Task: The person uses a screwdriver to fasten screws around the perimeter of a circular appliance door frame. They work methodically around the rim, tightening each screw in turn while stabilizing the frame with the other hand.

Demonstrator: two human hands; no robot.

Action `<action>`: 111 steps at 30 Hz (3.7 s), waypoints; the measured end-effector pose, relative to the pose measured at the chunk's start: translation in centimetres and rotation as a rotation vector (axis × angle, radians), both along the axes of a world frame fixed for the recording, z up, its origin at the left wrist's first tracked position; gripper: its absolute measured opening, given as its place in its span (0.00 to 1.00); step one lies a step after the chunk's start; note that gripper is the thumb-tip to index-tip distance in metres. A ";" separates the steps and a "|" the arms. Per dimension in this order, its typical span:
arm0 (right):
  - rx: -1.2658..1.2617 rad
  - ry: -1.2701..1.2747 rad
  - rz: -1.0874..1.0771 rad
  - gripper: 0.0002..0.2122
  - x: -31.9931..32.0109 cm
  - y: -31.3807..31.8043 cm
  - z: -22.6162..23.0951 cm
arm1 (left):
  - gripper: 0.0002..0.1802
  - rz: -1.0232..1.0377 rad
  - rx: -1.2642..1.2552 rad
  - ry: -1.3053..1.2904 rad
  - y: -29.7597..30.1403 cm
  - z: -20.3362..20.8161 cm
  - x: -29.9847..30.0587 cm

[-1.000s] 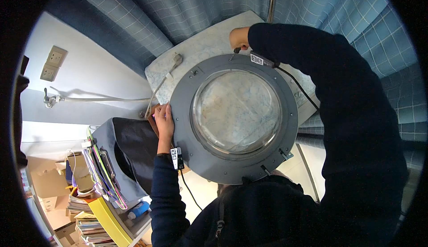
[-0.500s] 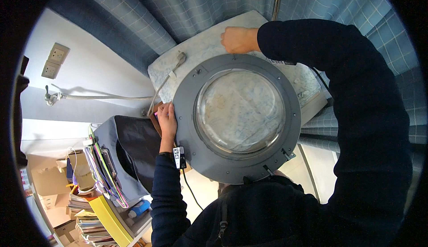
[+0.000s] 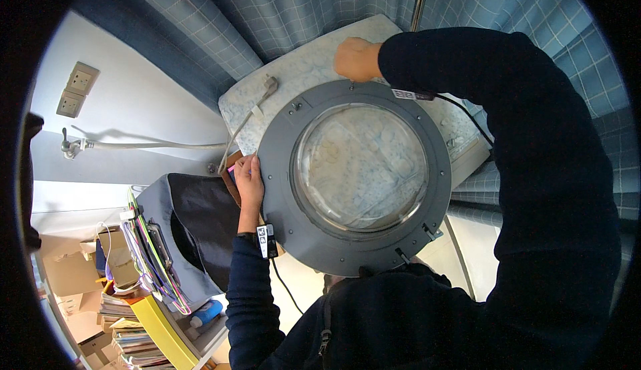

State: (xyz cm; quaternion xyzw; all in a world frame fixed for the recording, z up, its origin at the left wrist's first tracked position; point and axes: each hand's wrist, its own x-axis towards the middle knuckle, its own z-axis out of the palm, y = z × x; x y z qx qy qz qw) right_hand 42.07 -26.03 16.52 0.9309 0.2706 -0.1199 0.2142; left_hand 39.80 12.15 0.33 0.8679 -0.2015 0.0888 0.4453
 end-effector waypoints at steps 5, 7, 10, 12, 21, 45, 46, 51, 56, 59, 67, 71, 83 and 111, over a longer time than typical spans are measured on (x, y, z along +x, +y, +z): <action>0.053 0.179 -0.532 0.06 1.8 1.4 0.6 | 0.13 0.010 0.013 0.014 0.0 0.0 -0.1; 0.037 0.295 -0.565 0.07 2.2 1.6 0.5 | 0.13 0.012 0.014 0.023 0.0 0.1 0.0; 0.034 0.335 -0.477 0.09 1.8 1.2 -0.1 | 0.13 0.033 0.038 0.020 -0.1 0.2 -0.1; 0.149 0.033 -0.256 0.04 0.5 0.4 -0.8 | 0.13 0.029 0.027 0.027 -0.1 0.3 0.0; -0.085 0.085 0.326 0.05 0.3 -0.8 0.3 | 0.13 0.026 0.007 0.034 -0.2 0.0 0.0; 0.031 -0.213 0.268 0.05 -0.2 -0.6 -1.6 | 0.13 0.024 0.040 0.005 -0.1 -0.1 0.2; 0.013 -0.194 0.348 0.05 0.0 -0.6 -1.2 | 0.13 0.027 0.036 0.003 -0.1 -0.1 0.2; 0.021 -0.090 0.273 0.04 -0.2 -0.1 -0.5 | 0.13 0.023 0.010 0.037 -0.2 0.1 0.0; 0.179 -0.059 -0.321 0.05 -0.6 0.5 -1.0 | 0.13 0.025 0.027 0.029 -0.1 0.1 0.0; 0.160 0.084 -0.579 0.05 0.6 0.8 -0.5 | 0.13 0.031 0.032 0.026 -0.2 0.0 -0.1; 0.062 0.116 -0.519 0.06 0.2 1.8 -1.2 | 0.11 0.056 0.048 -0.020 -0.3 0.5 -0.1; 0.032 -0.156 0.112 0.03 -0.5 1.0 -1.6 | 0.12 0.047 0.042 -0.017 -0.3 0.4 -0.1; 0.055 0.028 -0.398 0.07 -0.2 1.4 0.2 | 0.12 0.041 0.033 0.021 -0.3 0.4 0.0; 0.277 -0.242 -0.580 0.06 -15.2 -7.9 2.7 | 0.14 0.070 0.225 -0.165 0.9 -2.2 1.8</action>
